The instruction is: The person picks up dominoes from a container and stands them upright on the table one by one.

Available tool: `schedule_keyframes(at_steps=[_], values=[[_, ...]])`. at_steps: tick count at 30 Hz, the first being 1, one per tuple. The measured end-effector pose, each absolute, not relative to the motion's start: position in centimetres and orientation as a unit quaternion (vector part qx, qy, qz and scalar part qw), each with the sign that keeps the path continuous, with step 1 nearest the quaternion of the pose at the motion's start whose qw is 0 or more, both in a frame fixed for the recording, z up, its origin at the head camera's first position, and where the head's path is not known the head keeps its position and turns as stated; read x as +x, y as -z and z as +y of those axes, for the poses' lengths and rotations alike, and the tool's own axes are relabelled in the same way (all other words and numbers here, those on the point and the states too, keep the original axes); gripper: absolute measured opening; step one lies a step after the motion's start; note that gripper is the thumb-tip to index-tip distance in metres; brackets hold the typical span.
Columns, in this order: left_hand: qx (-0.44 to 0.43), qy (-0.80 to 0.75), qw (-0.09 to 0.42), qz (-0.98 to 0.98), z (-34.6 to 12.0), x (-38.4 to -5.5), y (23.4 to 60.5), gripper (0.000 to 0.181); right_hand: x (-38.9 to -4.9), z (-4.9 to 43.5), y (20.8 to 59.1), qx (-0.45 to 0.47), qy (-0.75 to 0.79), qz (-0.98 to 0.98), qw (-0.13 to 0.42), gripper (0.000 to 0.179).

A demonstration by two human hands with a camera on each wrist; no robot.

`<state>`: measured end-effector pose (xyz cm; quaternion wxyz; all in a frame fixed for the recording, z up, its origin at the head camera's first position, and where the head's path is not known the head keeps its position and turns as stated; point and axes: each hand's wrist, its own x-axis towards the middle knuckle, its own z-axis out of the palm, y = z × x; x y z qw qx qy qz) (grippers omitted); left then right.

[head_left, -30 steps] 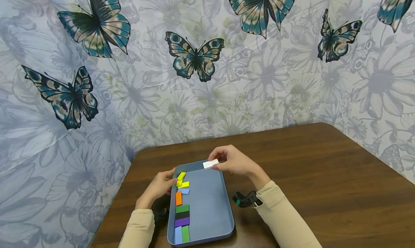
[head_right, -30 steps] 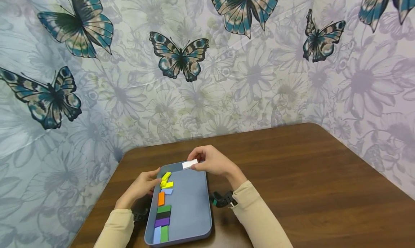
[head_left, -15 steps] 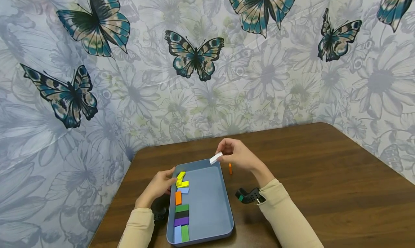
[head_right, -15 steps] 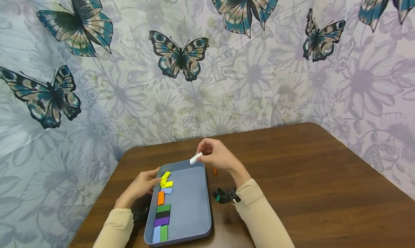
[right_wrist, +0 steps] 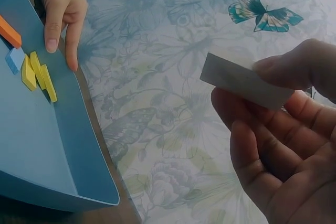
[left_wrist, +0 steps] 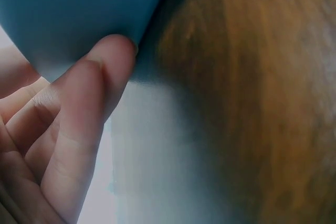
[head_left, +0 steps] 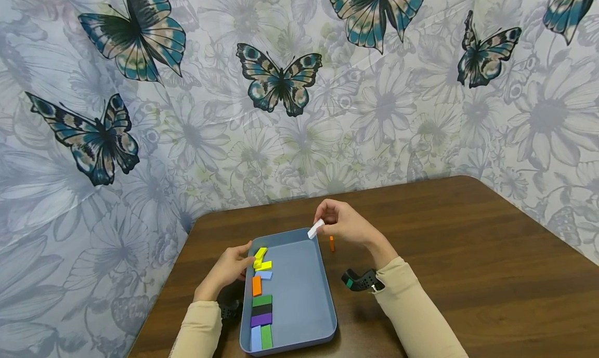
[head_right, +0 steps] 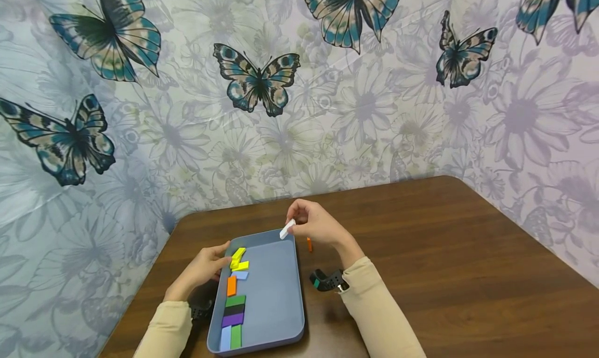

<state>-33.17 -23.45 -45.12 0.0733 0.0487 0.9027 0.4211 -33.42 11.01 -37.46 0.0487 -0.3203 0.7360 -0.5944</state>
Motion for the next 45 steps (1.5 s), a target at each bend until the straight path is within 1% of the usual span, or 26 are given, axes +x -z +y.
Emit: schedule_keyframes(at_steps=[6, 16, 23, 29, 37, 45], values=[[0.052, -0.424, 0.073, 0.901, -23.4, -33.2, 45.1, 0.061, -33.5, 11.4, 37.6, -0.308, 0.602, 0.735, 0.051, 0.02], [0.051, -0.425, 0.075, 0.901, -23.5, -33.2, 45.1, 0.061, -33.7, 11.8, 37.7, -0.311, 0.577, 0.753, 0.05, 0.011], [0.053, -0.424, 0.076, 0.901, -23.5, -33.2, 45.1, 0.061, -33.7, 11.8, 37.7, -0.299, 0.55, 0.779, 0.029, 0.015], [0.052, -0.426, 0.076, 0.9, -23.6, -33.3, 45.3, 0.061, -33.8, 11.9, 38.0, -0.291, 0.555, 0.779, 0.026, 0.019], [0.052, -0.423, 0.077, 0.901, -23.6, -33.4, 45.2, 0.062, -34.0, 12.0, 38.2, -0.284, 0.573, 0.768, 0.032, 0.018], [0.053, -0.421, 0.074, 0.902, -23.5, -33.3, 45.2, 0.061, -34.2, 12.2, 38.3, -0.288, 0.569, 0.771, 0.009, 0.018]])
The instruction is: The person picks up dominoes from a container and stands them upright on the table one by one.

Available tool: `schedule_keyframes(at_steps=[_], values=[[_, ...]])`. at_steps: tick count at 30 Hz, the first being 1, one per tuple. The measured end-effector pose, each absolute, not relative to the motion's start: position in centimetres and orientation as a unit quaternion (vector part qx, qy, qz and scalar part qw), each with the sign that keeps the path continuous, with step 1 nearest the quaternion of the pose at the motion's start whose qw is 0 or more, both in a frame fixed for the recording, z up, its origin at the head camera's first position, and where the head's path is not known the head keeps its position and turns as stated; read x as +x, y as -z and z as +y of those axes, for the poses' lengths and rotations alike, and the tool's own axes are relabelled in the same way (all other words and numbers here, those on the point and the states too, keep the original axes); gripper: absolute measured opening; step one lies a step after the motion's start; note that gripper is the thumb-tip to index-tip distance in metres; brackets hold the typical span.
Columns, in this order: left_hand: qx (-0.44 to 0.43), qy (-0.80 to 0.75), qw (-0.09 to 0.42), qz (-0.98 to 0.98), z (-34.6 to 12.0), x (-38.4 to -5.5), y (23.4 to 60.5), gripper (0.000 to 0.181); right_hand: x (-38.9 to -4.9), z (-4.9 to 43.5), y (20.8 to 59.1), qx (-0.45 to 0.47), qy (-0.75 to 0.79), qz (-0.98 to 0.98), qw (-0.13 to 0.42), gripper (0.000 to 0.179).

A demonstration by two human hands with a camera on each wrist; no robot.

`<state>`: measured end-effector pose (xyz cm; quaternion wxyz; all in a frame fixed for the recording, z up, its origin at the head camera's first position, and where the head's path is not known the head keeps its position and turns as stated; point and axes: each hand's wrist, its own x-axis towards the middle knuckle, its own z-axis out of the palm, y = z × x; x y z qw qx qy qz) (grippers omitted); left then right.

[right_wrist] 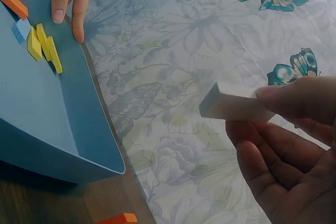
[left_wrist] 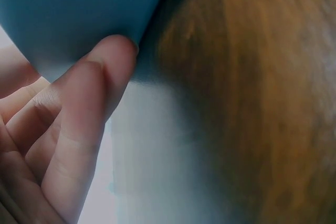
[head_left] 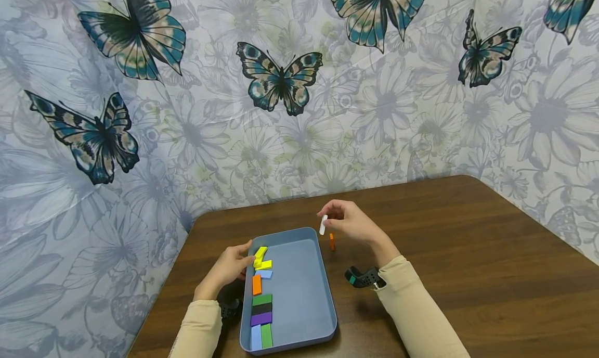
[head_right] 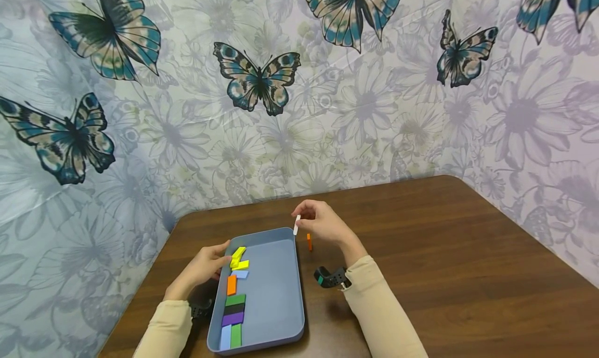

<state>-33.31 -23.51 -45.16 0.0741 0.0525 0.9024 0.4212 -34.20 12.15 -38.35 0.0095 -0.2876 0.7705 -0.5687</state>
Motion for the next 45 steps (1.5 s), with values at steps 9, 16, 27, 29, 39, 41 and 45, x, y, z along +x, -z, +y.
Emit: schedule_keyframes(at_steps=[9, 16, 27, 29, 39, 41, 45], values=[[0.052, -0.42, 0.073, 0.903, -23.5, -33.3, 45.2, 0.062, -34.6, 12.8, 39.0, -0.265, 0.559, 0.786, -0.001, 0.017], [0.05, -0.422, 0.075, 0.902, -23.5, -33.4, 45.2, 0.062, -34.9, 13.2, 39.3, -0.229, 0.544, 0.807, -0.009, 0.025], [0.048, -0.421, 0.073, 0.903, -23.6, -33.4, 45.3, 0.061, -35.7, 14.0, 40.2, -0.219, 0.531, 0.818, -0.019, 0.024], [0.048, -0.421, 0.073, 0.903, -23.6, -33.4, 45.2, 0.06, -35.8, 14.2, 40.4, -0.217, 0.527, 0.821, -0.02, 0.025], [0.046, -0.419, 0.075, 0.903, -23.5, -33.5, 45.1, 0.061, -36.2, 14.5, 41.2, -0.204, 0.508, 0.837, -0.018, 0.018], [0.046, -0.421, 0.076, 0.903, -23.5, -33.5, 45.1, 0.061, -36.3, 14.5, 41.4, -0.202, 0.503, 0.84, -0.018, 0.017], [0.047, -0.422, 0.076, 0.902, -23.6, -33.5, 45.2, 0.061, -36.4, 14.6, 42.0, -0.198, 0.495, 0.846, -0.016, 0.016]])
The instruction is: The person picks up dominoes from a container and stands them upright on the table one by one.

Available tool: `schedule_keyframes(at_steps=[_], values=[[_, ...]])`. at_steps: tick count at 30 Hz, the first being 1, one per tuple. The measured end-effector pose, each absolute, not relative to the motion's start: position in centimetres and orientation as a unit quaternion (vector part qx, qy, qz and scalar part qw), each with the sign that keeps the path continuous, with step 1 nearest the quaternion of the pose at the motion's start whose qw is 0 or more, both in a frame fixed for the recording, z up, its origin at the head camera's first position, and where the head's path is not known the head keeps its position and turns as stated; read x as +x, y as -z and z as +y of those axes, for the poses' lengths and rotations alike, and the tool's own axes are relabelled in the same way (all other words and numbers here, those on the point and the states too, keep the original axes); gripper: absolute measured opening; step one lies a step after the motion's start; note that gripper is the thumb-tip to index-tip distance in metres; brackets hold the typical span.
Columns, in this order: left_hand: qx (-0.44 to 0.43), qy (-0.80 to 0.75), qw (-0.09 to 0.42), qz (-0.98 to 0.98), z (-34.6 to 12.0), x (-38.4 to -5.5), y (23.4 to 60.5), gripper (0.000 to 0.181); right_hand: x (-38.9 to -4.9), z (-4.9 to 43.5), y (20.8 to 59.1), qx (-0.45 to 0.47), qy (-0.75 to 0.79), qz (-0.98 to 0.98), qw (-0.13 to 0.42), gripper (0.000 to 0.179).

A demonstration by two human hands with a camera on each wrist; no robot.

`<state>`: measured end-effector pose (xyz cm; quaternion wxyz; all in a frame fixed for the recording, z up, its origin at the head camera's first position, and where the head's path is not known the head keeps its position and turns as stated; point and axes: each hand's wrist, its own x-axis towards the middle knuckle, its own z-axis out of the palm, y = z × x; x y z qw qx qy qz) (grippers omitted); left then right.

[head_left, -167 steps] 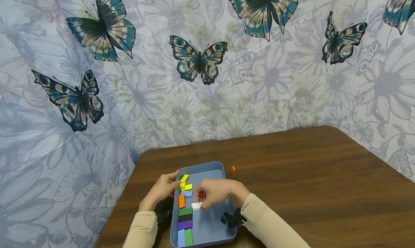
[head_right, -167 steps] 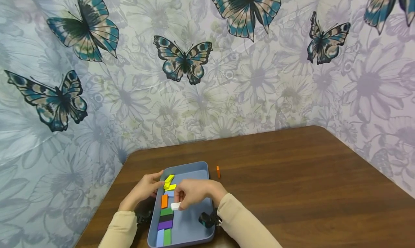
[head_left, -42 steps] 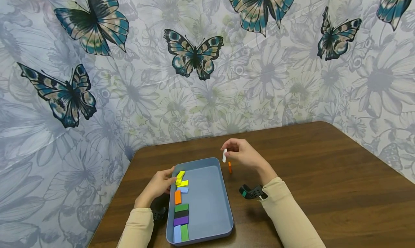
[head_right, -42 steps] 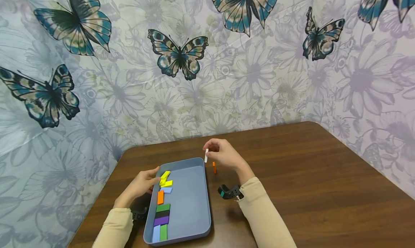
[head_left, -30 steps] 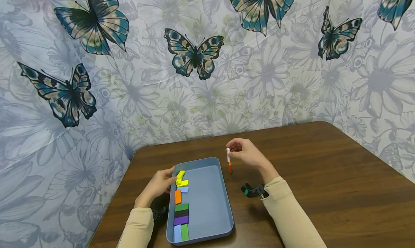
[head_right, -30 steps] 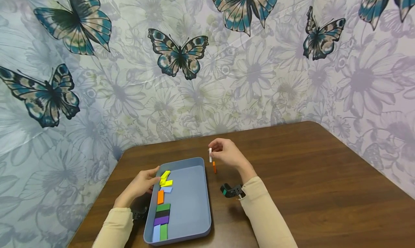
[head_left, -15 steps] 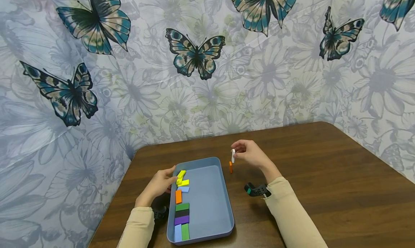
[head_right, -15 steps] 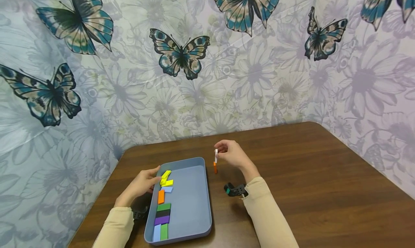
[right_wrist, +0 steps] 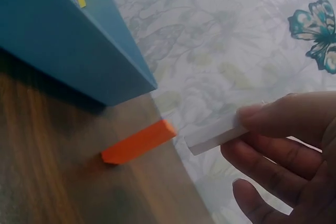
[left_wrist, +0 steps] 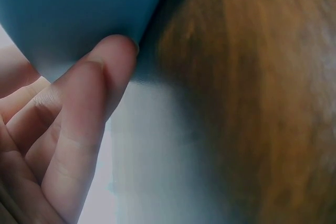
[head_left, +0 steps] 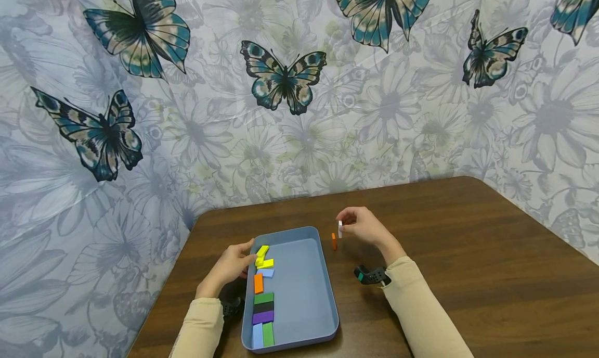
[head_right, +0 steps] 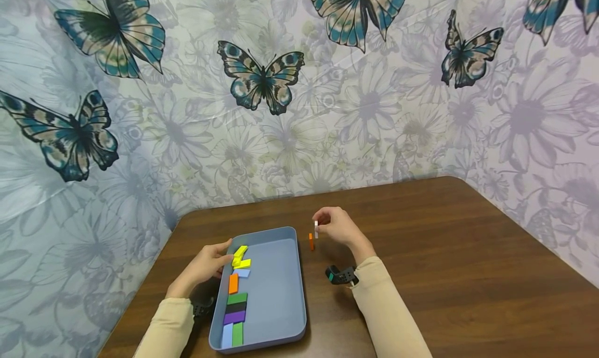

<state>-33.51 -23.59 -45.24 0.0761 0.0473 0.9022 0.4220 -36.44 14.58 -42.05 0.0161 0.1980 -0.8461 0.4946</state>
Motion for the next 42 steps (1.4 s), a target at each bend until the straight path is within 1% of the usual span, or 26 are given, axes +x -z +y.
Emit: schedule_keyframes(at_steps=[9, 18, 28, 42], values=[[0.047, -0.424, 0.078, 0.901, -23.6, -33.5, 45.2, 0.061, -37.0, 14.5, 43.4, 0.191, -0.484, -0.854, 0.006, 0.02], [0.049, -0.418, 0.075, 0.904, -23.6, -33.4, 45.2, 0.061, -37.1, 14.4, 44.3, 0.188, -0.48, -0.857, -0.002, 0.013], [0.049, -0.416, 0.075, 0.905, -23.6, -33.4, 45.2, 0.061, -37.1, 14.2, 44.6, 0.197, -0.48, -0.855, -0.01, 0.015], [0.052, -0.418, 0.072, 0.904, -23.6, -33.5, 45.3, 0.06, -37.3, 14.0, 45.5, 0.176, -0.489, -0.854, -0.029, 0.014]])
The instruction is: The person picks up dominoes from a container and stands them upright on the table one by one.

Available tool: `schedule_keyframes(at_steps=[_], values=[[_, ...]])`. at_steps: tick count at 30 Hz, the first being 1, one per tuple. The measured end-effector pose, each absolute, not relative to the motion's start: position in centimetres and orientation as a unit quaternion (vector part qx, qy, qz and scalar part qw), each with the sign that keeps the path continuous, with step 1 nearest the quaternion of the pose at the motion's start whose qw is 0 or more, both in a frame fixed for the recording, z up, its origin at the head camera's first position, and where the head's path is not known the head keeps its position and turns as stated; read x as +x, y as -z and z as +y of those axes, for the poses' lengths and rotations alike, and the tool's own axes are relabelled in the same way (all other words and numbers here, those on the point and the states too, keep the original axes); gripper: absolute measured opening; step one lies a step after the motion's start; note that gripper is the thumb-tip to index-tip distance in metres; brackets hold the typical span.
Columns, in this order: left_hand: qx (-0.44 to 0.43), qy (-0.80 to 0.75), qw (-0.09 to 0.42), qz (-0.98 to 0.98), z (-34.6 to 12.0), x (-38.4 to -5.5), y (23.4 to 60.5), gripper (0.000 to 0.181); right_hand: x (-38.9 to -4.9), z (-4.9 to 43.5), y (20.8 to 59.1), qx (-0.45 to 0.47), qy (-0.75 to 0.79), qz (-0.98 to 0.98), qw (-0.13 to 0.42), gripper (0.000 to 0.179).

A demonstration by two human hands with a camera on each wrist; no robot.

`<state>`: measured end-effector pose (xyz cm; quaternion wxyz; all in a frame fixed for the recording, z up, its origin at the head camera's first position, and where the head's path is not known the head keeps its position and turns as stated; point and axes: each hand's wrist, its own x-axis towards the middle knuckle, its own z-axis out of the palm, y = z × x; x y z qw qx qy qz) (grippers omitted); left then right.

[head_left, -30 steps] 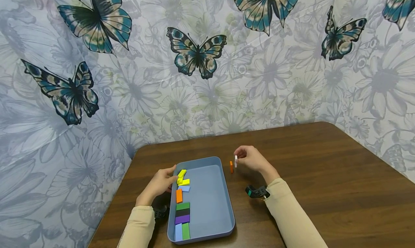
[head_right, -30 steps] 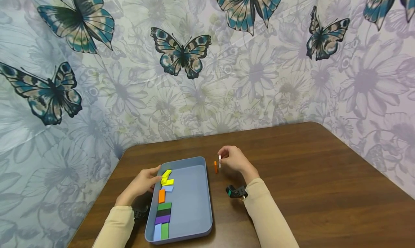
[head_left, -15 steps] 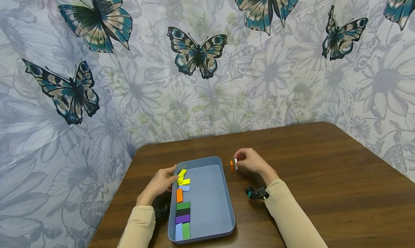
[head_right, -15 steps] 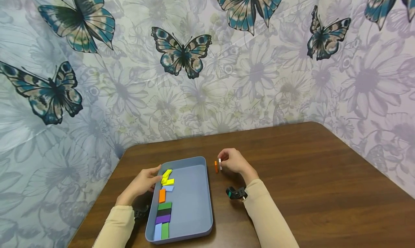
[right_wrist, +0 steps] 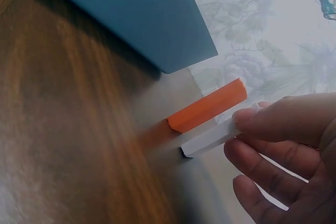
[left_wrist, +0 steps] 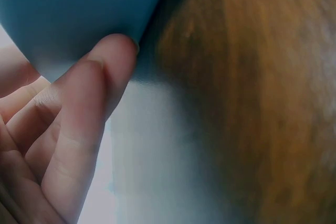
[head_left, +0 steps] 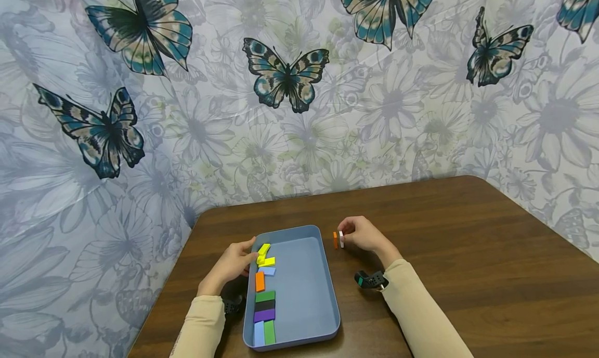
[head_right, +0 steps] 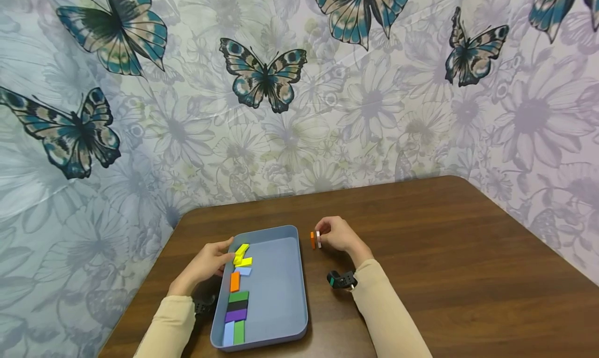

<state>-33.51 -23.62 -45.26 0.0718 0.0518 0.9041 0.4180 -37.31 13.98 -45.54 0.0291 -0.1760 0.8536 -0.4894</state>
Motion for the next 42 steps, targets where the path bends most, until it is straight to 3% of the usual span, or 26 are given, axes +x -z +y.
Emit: schedule_keyframes(at_steps=[27, 42], values=[[0.052, -0.416, 0.072, 0.905, -23.7, -33.5, 45.3, 0.061, -37.3, 14.3, 45.4, -0.188, 0.486, 0.853, 0.031, 0.021], [0.059, -0.413, 0.075, 0.906, -23.8, -33.4, 45.0, 0.061, -35.7, 13.3, 41.1, -0.184, 0.449, 0.874, -0.014, 0.024]])
